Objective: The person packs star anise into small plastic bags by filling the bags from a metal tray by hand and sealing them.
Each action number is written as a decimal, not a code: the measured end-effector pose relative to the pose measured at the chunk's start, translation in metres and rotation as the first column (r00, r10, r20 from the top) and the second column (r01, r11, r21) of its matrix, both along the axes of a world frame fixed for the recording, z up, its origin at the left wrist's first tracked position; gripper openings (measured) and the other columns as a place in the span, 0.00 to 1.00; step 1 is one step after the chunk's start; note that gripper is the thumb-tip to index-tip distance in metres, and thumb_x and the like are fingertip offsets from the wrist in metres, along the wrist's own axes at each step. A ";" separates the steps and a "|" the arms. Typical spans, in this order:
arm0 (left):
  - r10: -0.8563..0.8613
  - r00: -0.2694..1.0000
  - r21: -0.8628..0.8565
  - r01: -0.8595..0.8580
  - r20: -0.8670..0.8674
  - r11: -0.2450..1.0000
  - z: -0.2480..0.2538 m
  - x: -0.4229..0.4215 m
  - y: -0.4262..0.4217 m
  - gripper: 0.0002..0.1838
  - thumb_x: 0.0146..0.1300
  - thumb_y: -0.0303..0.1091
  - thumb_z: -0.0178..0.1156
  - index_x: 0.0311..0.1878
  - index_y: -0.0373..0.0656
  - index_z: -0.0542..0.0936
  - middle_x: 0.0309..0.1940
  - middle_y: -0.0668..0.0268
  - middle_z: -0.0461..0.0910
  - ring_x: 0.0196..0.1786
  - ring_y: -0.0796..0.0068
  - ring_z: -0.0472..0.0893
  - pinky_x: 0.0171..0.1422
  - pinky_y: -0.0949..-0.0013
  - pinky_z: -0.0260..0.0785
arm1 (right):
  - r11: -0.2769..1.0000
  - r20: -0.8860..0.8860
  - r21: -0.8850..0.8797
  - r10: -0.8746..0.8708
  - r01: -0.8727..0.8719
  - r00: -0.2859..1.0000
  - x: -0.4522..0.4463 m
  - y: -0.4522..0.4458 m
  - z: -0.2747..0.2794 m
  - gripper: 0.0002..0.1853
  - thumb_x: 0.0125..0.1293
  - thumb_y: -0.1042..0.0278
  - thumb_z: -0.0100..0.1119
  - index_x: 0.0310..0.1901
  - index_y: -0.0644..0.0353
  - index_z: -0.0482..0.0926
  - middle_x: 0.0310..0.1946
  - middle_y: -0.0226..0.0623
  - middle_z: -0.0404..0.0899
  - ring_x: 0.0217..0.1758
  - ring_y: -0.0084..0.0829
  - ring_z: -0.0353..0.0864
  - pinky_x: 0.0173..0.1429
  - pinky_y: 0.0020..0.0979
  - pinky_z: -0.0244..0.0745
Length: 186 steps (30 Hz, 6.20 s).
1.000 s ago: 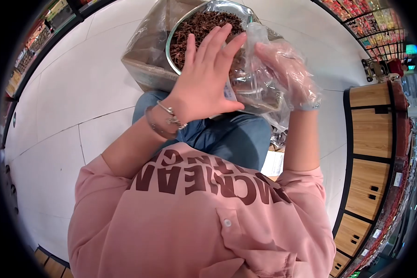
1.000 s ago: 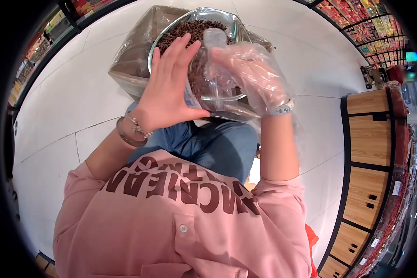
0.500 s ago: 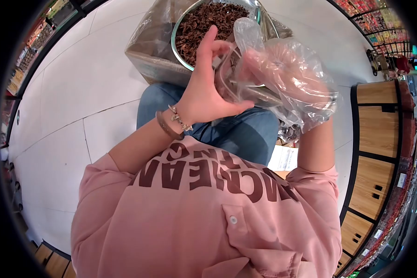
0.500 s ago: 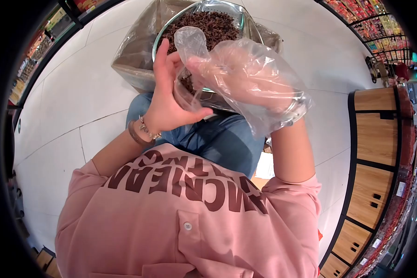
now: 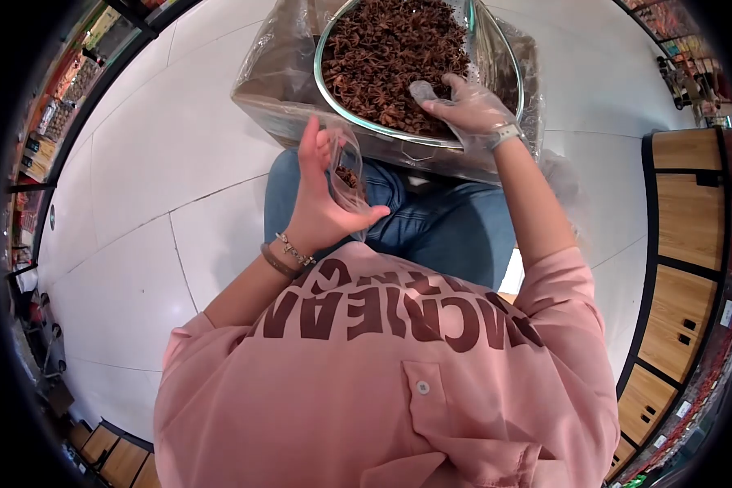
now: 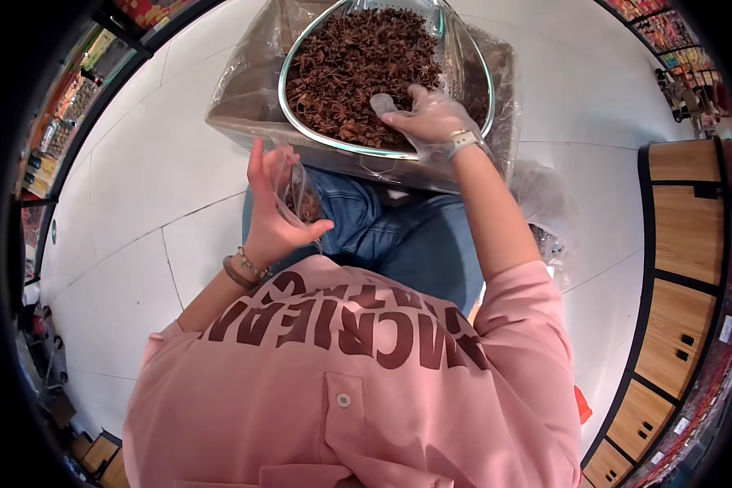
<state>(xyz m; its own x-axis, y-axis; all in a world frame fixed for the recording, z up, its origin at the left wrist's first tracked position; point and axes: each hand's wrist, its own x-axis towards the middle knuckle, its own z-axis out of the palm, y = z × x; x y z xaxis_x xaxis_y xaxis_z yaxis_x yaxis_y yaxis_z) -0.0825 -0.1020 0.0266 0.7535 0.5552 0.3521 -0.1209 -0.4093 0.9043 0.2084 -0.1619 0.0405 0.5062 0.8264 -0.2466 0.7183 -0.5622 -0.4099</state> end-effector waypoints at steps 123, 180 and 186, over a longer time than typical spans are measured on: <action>0.207 0.975 0.340 -0.223 0.083 0.914 0.066 0.166 0.048 0.68 0.34 0.42 0.81 0.72 0.37 0.42 0.59 0.50 0.62 0.57 0.59 0.71 0.61 0.60 0.68 | 0.804 0.055 0.595 -0.007 -0.027 0.998 -0.011 -0.003 0.122 0.19 0.68 0.50 0.48 0.50 0.51 0.80 0.38 0.44 0.82 0.40 0.38 0.83 0.46 0.34 0.75; 0.250 0.963 0.529 -0.265 0.102 0.806 0.076 0.125 0.026 0.66 0.32 0.44 0.80 0.72 0.41 0.47 0.59 0.56 0.64 0.53 0.60 0.69 0.57 0.58 0.67 | 0.730 0.521 0.547 0.087 -0.410 0.849 -0.036 -0.029 0.176 0.08 0.57 0.62 0.62 0.28 0.56 0.81 0.31 0.38 0.81 0.32 0.41 0.81 0.37 0.36 0.75; 0.203 0.970 0.584 -0.242 0.132 0.775 0.086 0.123 0.018 0.64 0.32 0.41 0.80 0.72 0.41 0.49 0.59 0.55 0.64 0.52 0.59 0.70 0.57 0.58 0.67 | 0.821 0.579 0.110 0.404 -0.560 0.708 -0.048 -0.020 0.181 0.07 0.57 0.67 0.64 0.37 0.56 0.85 0.34 0.36 0.84 0.34 0.33 0.82 0.38 0.31 0.76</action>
